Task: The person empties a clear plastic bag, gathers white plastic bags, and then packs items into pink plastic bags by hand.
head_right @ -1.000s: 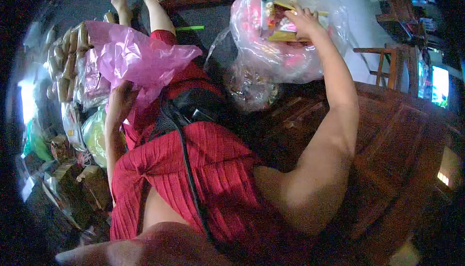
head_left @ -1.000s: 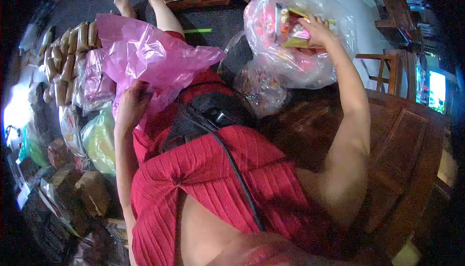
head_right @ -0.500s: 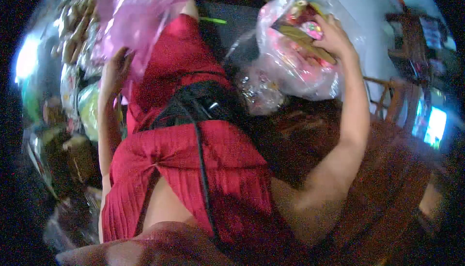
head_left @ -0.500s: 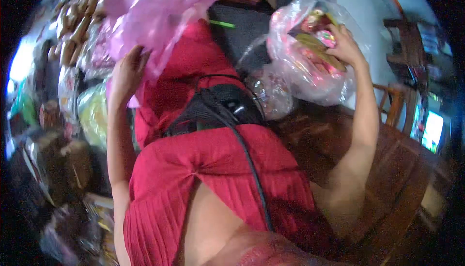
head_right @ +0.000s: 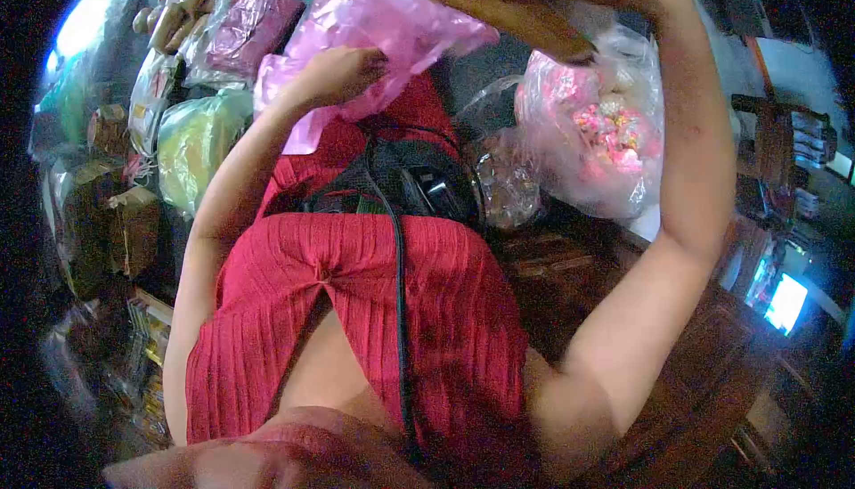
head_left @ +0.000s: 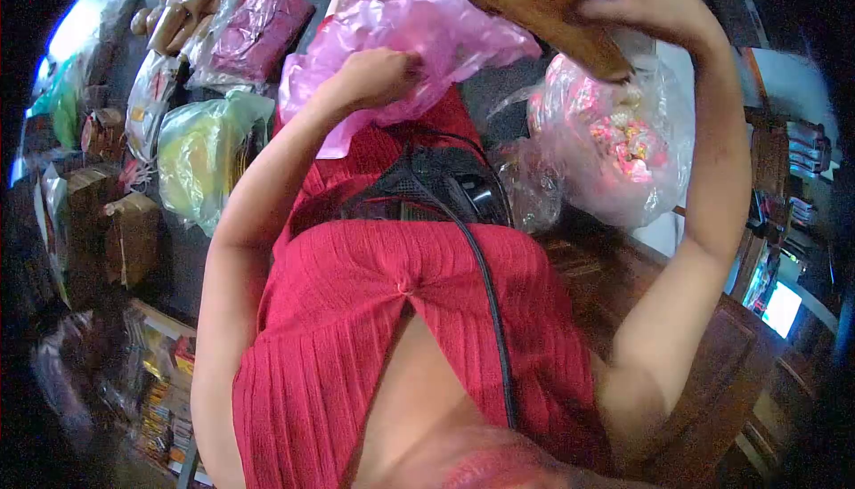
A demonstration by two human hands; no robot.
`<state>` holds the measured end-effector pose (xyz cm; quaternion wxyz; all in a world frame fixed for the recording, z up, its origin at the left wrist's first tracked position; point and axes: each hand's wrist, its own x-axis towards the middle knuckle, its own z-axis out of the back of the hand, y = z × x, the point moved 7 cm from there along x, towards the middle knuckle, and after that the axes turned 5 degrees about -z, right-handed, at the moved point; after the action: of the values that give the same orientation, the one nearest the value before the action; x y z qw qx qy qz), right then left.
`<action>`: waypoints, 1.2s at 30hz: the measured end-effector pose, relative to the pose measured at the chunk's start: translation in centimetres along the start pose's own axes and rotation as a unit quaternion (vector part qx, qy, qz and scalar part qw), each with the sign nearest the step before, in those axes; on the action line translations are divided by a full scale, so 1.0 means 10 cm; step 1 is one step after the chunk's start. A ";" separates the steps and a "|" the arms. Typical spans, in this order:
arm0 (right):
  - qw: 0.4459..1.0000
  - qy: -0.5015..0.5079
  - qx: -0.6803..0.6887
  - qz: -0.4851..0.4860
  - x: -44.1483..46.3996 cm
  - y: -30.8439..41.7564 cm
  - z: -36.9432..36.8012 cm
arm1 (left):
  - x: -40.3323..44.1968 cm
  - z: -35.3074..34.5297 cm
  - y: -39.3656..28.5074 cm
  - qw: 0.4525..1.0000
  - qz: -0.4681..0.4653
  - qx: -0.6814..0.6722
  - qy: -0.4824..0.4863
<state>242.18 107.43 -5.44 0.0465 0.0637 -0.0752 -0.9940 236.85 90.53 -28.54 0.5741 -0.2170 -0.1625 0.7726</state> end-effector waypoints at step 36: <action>0.990 -0.039 0.133 -0.006 1.07 0.63 -1.53 | -1.21 0.22 1.13 0.880 0.074 -0.360 -0.300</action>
<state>234.22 97.94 -20.78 0.0290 0.0305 -0.2082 -0.9772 229.46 75.68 -30.46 0.3211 -0.1773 -0.5772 0.7296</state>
